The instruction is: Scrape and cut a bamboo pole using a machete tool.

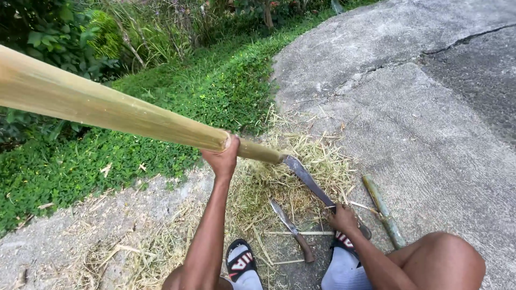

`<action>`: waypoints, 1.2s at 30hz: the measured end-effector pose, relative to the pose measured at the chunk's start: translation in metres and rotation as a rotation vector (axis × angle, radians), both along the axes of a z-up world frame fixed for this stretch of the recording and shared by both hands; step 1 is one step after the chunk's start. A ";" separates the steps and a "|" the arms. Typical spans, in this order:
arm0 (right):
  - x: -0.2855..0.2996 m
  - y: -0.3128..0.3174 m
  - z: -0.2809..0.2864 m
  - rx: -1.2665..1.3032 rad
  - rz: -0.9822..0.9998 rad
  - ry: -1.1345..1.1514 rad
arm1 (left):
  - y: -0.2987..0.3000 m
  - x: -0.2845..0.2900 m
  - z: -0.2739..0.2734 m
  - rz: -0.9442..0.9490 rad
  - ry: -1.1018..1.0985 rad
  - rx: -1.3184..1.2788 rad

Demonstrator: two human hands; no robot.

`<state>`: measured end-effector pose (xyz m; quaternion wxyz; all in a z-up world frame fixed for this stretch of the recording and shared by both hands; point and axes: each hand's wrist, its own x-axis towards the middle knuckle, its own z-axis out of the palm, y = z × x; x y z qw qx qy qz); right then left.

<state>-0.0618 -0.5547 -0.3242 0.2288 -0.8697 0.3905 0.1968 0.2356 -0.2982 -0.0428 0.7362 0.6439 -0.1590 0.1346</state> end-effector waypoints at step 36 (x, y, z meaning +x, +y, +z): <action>0.048 0.033 0.048 0.587 -0.241 -0.552 | 0.073 -0.050 0.040 -0.020 -0.082 0.091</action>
